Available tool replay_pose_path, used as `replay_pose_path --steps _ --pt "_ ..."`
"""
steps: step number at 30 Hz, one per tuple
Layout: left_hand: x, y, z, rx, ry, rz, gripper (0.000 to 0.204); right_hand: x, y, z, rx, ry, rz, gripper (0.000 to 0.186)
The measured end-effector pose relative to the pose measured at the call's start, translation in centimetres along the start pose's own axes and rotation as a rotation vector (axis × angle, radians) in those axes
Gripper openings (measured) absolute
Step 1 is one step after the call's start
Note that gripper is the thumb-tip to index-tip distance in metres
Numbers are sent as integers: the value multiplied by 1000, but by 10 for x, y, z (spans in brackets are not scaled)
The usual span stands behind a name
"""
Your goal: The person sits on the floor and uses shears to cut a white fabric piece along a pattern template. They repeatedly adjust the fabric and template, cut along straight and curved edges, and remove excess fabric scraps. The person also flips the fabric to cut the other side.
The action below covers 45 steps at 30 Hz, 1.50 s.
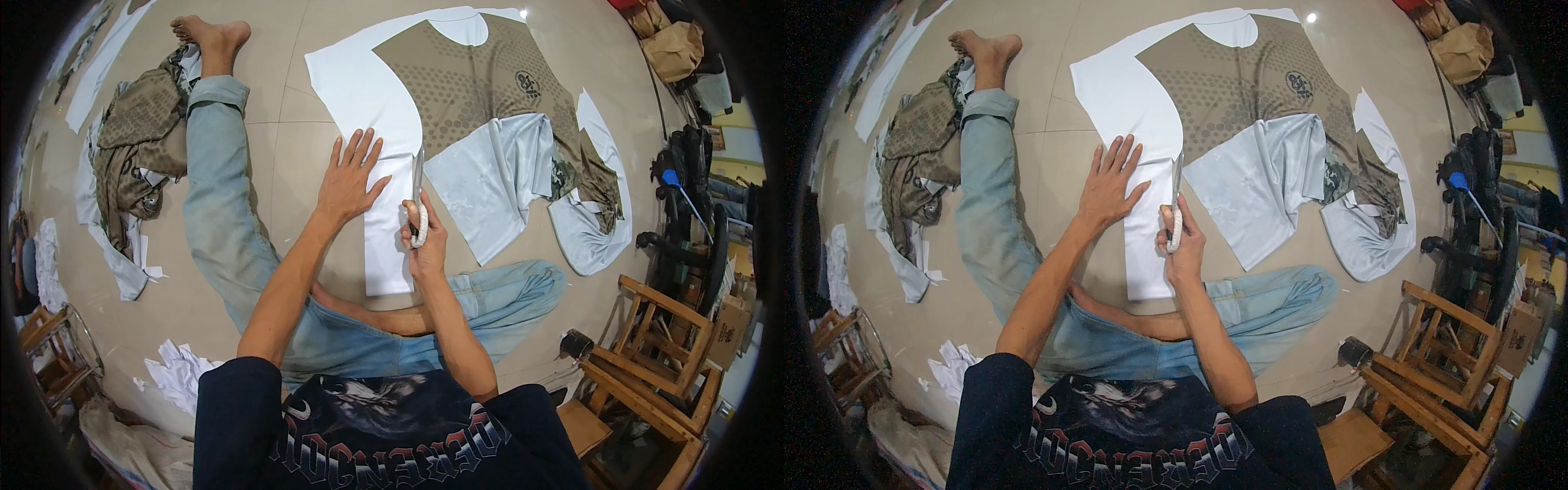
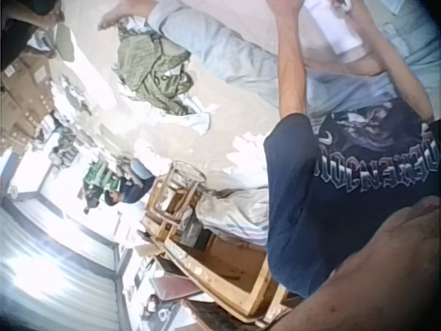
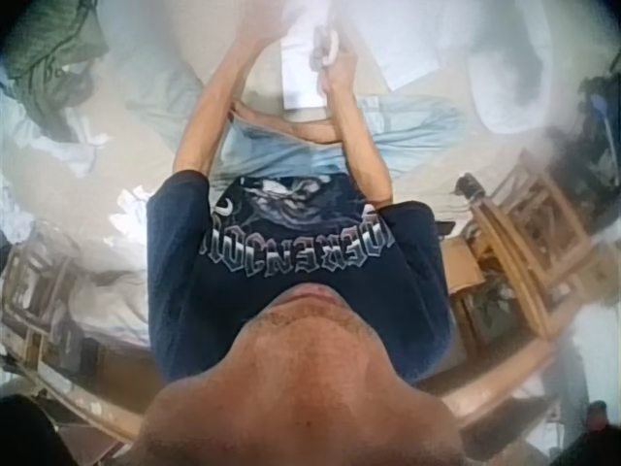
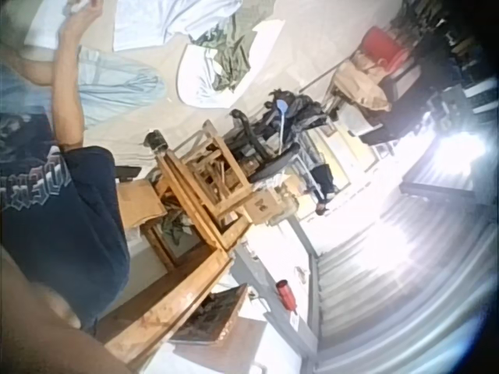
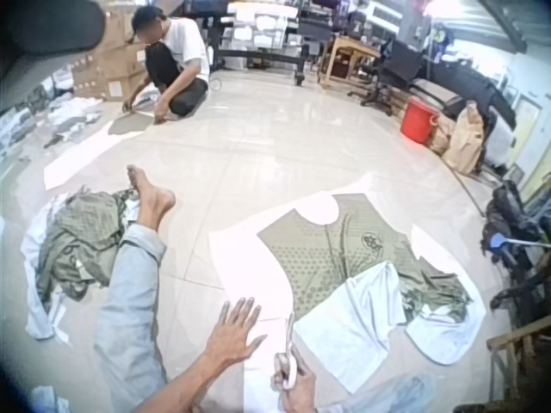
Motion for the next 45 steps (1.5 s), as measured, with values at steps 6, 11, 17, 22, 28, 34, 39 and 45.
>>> replay_pose_path --steps 6,11,17,22,28,34,39,45 --pt "1 2 1 -12 3 -4 68 21 13 -23 -75 42 -80 54" --pt "1 3 0 -14 -7 5 67 38 14 -28 -95 16 -102 55" --pt "1 3 0 -18 -6 3 67 41 18 -28 -206 -46 -103 53" --pt "2 2 0 -23 9 -17 67 50 29 -43 -195 -66 -157 54" --pt "4 4 -1 -49 26 -52 66 80 26 -67 -228 -85 -235 55" --pt "5 1 -2 -12 39 -69 67 93 29 -66 -283 -82 -254 54" --pt "5 -1 -4 -2 50 -86 68 99 31 -71 -276 -107 -286 52" --pt "7 1 -4 -20 50 -102 68 109 33 -82 -382 -102 -310 53"
Point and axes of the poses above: each hand's wrist, its own x-axis towards the middle knuckle, its own y-axis out of the back of the hand, z = x × y, the point moved 5 cm from there along x, towards the middle knuckle, and after that the axes turned 12 degrees about -x, right-handed, at the moved point
